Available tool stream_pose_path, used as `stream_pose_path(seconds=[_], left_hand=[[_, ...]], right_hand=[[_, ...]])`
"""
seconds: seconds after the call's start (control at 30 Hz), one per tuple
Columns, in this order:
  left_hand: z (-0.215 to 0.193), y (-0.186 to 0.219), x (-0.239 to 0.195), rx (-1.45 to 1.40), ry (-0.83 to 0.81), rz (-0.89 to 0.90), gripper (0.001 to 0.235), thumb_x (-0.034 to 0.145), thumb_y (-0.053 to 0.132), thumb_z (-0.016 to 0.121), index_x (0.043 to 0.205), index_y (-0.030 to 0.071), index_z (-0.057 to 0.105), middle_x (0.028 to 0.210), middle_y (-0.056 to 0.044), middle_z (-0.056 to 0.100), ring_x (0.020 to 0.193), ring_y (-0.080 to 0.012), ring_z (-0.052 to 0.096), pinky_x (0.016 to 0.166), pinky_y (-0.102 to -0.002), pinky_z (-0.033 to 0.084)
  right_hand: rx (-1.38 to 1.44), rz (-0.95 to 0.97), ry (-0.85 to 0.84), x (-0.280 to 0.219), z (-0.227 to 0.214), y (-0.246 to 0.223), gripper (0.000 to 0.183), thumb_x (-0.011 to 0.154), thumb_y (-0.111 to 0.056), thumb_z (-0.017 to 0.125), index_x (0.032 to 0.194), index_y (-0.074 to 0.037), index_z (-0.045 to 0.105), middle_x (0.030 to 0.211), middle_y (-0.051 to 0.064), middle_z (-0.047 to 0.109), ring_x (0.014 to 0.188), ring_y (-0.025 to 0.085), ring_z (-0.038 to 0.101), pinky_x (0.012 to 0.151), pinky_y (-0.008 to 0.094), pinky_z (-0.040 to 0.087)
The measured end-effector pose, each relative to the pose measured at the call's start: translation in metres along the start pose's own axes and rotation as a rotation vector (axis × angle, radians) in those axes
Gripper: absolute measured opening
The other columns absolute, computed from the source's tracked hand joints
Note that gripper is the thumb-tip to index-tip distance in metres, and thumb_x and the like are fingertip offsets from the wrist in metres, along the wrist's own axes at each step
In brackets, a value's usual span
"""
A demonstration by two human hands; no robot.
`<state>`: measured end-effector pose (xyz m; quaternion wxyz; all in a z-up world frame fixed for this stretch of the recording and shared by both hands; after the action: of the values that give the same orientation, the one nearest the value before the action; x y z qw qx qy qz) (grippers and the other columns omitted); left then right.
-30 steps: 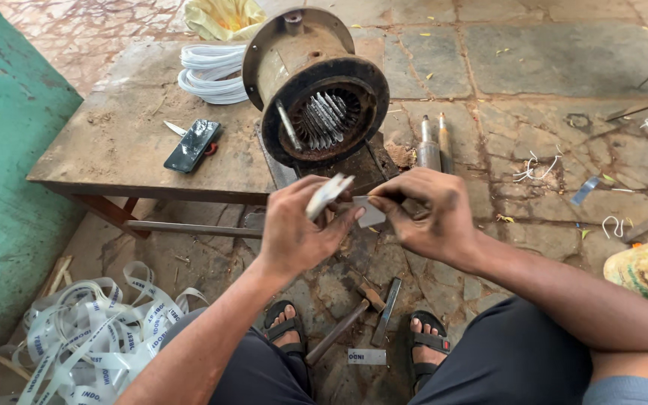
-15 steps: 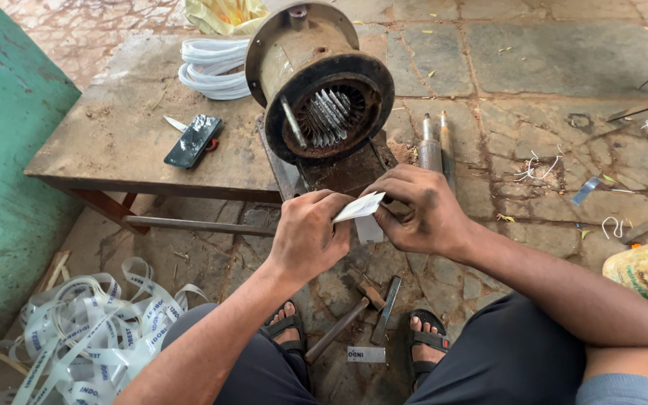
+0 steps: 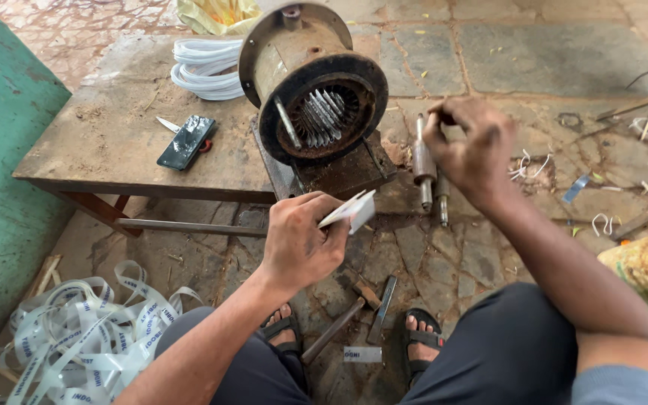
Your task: The person places small pieces of white insulation paper into the slots of an electric motor stator by hand and using a thin tool.
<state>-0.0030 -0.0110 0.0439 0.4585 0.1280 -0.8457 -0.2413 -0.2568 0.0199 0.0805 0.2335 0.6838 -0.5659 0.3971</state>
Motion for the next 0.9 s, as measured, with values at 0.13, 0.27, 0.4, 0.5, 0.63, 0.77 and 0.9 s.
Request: stream_pose_path(seconds=[0.13, 0.27, 0.4, 0.5, 0.63, 0.77, 0.9], left_hand=[[0.008, -0.029, 0.019, -0.025, 0.074, -0.110, 0.018, 0.094, 0.016, 0.070, 0.092, -0.001, 0.076, 0.075, -0.013, 0.076, 0.051, -0.0137, 0.069, 0.040, -0.025, 0.052], [-0.024, -0.050, 0.024, -0.063, 0.290, -0.219, 0.032, 0.100, 0.032, 0.072, 0.090, 0.002, 0.078, 0.065, -0.010, 0.073, 0.048, -0.0120, 0.069, 0.036, -0.024, 0.049], [-0.030, -0.064, 0.024, -0.106, 0.223, -0.289, 0.032, 0.099, 0.032, 0.070, 0.091, 0.002, 0.077, 0.071, -0.009, 0.075, 0.051, -0.0096, 0.071, 0.040, -0.024, 0.052], [-0.014, -0.056, 0.020, -0.225, 0.060, -0.153, 0.029, 0.099, 0.027, 0.072, 0.105, -0.001, 0.077, 0.093, -0.012, 0.078, 0.071, -0.0135, 0.076, 0.060, -0.025, 0.064], [-0.015, -0.058, 0.027, -0.075, 0.035, -0.233, 0.023, 0.096, 0.024, 0.075, 0.100, 0.002, 0.078, 0.088, -0.012, 0.079, 0.064, -0.0165, 0.073, 0.053, -0.029, 0.059], [-0.005, -0.036, 0.028, -0.070, -0.058, -0.092, 0.021, 0.092, 0.019, 0.077, 0.103, 0.001, 0.078, 0.094, -0.013, 0.077, 0.072, -0.0172, 0.072, 0.055, -0.031, 0.058], [-0.002, -0.026, 0.024, -0.082, -0.078, -0.096, 0.014, 0.092, 0.013, 0.078, 0.098, 0.000, 0.079, 0.082, -0.011, 0.076, 0.062, -0.0154, 0.069, 0.054, -0.033, 0.053]], right_hand=[[0.605, -0.126, -0.102, -0.024, 0.013, -0.050, 0.041, 0.107, -0.020, 0.070, 0.137, 0.003, 0.054, 0.115, 0.016, 0.071, 0.098, 0.023, 0.074, 0.086, 0.032, 0.065], [0.420, 0.446, -0.525, -0.031, 0.043, -0.031, 0.042, 0.086, -0.027, 0.079, 0.123, -0.007, 0.071, 0.099, 0.008, 0.077, 0.077, 0.016, 0.077, 0.063, 0.032, 0.067], [0.435, 0.648, -0.484, -0.043, 0.033, -0.003, 0.023, 0.097, -0.027, 0.072, 0.112, -0.011, 0.078, 0.090, 0.009, 0.080, 0.066, 0.020, 0.074, 0.056, 0.034, 0.062], [0.719, 0.704, -0.193, -0.046, 0.020, 0.008, 0.016, 0.102, -0.021, 0.070, 0.108, -0.007, 0.076, 0.094, 0.011, 0.078, 0.075, 0.017, 0.074, 0.063, 0.028, 0.063], [0.675, 0.631, -0.240, -0.036, 0.020, 0.002, 0.012, 0.099, -0.015, 0.068, 0.108, -0.009, 0.073, 0.095, 0.011, 0.077, 0.078, 0.016, 0.077, 0.066, 0.030, 0.066], [0.487, 0.159, -0.528, -0.031, 0.034, -0.049, 0.014, 0.092, -0.009, 0.073, 0.105, -0.008, 0.077, 0.101, 0.012, 0.078, 0.084, 0.019, 0.078, 0.076, 0.033, 0.068], [0.370, 0.061, -0.482, -0.024, 0.033, -0.066, 0.020, 0.085, -0.009, 0.079, 0.104, -0.004, 0.076, 0.096, 0.014, 0.078, 0.081, 0.021, 0.076, 0.072, 0.033, 0.063]])
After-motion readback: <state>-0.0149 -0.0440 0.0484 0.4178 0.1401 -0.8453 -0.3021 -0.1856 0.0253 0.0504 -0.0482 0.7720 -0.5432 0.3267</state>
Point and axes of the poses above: each hand's wrist, its own x-axis towards the middle knuckle, its own z-axis out of the palm, y = z × x, the point moved 5 cm from there along x, towards the middle knuckle
